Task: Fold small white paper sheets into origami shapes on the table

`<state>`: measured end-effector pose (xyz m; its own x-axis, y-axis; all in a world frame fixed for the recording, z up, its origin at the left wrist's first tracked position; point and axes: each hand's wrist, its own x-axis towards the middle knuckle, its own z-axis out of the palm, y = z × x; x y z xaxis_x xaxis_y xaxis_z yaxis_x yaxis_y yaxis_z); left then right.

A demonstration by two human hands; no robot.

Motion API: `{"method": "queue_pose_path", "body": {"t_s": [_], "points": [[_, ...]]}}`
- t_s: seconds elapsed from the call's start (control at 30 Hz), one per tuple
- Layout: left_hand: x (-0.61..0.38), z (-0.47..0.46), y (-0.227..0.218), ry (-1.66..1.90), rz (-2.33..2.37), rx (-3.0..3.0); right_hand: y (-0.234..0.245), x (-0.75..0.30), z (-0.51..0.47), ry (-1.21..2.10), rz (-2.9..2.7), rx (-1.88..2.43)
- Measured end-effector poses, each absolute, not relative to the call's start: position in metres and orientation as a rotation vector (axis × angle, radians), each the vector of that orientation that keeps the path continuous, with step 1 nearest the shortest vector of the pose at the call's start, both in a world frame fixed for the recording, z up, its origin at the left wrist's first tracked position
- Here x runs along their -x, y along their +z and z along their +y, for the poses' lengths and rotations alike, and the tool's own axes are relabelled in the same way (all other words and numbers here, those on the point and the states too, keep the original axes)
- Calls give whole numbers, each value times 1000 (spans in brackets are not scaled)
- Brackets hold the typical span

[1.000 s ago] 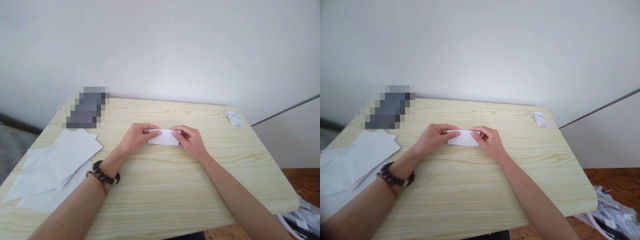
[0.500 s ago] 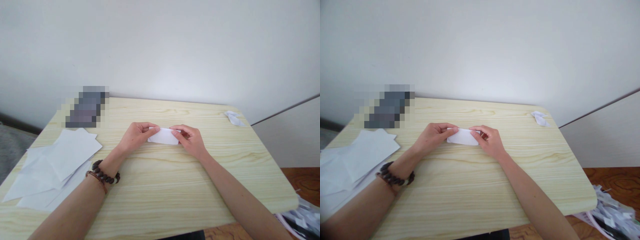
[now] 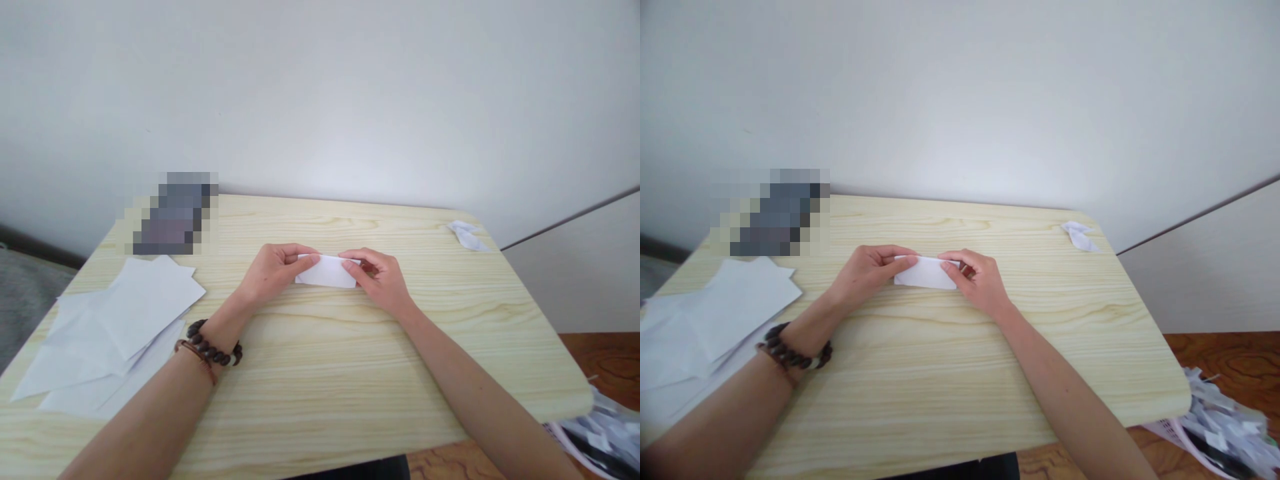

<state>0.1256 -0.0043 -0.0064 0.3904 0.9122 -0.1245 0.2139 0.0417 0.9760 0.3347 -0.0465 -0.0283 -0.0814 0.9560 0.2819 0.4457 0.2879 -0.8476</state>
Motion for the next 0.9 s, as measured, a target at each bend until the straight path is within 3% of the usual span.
{"method": "queue_pose_path", "body": {"t_s": [0.57,0.9], "points": [[-134,-12,-9,884,1069,-1738,-21,-308,-49,367,-1786,1189],[-134,-15,-8,850,1036,-1818,-19,-310,-49,386,-1840,1134]]}}
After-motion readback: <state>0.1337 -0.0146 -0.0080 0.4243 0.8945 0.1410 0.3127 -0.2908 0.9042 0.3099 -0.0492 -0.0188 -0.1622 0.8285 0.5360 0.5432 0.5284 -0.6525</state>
